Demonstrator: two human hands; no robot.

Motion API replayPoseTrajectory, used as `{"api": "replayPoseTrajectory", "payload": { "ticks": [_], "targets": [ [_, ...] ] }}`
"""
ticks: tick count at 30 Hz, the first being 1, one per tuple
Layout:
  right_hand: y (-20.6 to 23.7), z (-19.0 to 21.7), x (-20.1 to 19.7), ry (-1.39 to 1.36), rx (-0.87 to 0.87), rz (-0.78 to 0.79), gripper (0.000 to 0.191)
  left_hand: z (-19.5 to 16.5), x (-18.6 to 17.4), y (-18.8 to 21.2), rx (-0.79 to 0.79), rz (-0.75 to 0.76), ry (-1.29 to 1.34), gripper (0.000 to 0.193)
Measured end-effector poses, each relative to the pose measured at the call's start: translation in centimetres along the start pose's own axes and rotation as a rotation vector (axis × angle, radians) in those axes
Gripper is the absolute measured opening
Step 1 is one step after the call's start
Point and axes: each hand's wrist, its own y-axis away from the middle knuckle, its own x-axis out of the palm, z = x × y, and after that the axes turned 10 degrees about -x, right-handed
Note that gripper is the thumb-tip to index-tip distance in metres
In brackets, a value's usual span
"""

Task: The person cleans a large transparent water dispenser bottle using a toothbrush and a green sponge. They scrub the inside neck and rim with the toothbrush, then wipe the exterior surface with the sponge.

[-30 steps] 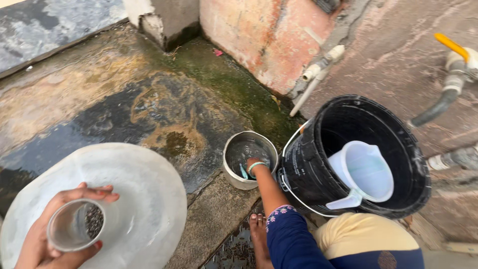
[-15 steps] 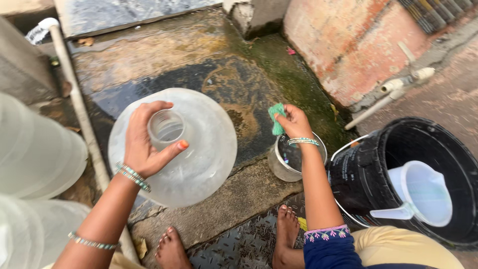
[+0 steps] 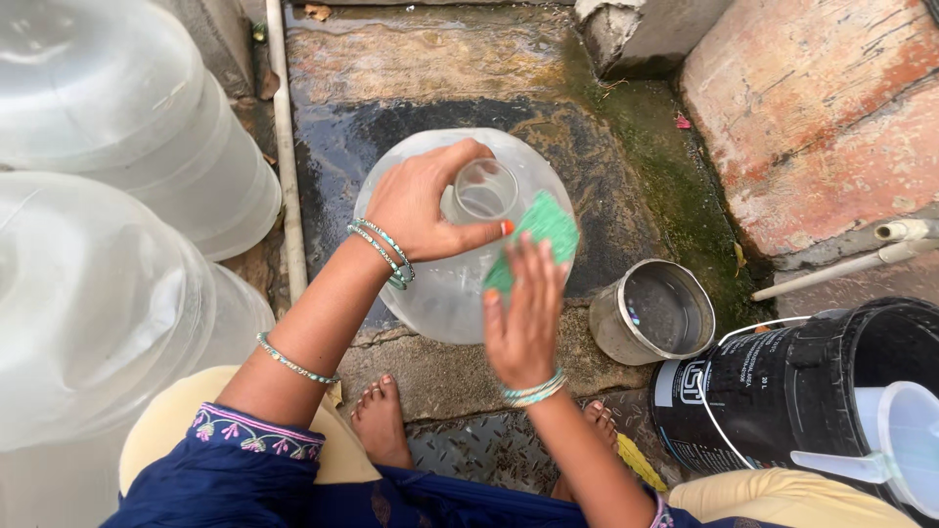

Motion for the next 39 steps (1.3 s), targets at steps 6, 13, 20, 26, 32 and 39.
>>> {"api": "replayPoseTrajectory", "payload": {
  "ticks": [6, 13, 20, 26, 32, 39],
  "targets": [
    [2.4, 3.2, 2.2, -0.016, -0.254, 0.034, 0.033, -0.2, -2.0, 0.5, -0.136, 0.000, -0.051, 0.062],
    [-9.9, -8.0, -1.0, -0.372, 0.176, 0.254, 0.049, 0.6, -4.2, 0.4, 0.122, 0.255, 0.151, 0.048],
    [-9.8, -4.3, -0.4, -0.073, -0.027, 0.287, 0.052, -1.1, -3.6, 1.0, -0.313, -0.107, -0.338, 0.041],
    [-2.2, 6.1, -1.1, -0.029, -0.305, 0.209, 0.037, 1.3, -4.5, 0.3, -0.132, 0.008, -0.192, 0.034],
    [-11.3, -1.4, -2.6, -0.232, 0.001, 0.235, 0.033, 1.8, -4.5, -0.1, 0.013, 0.113, -0.097, 0.030],
    [-19.4, -5.2, -0.4, -0.771, 0.100, 0.658, 0.044, 1.8, -4.0, -0.7, 0.075, 0.145, 0.012, 0.025]
  ]
}}
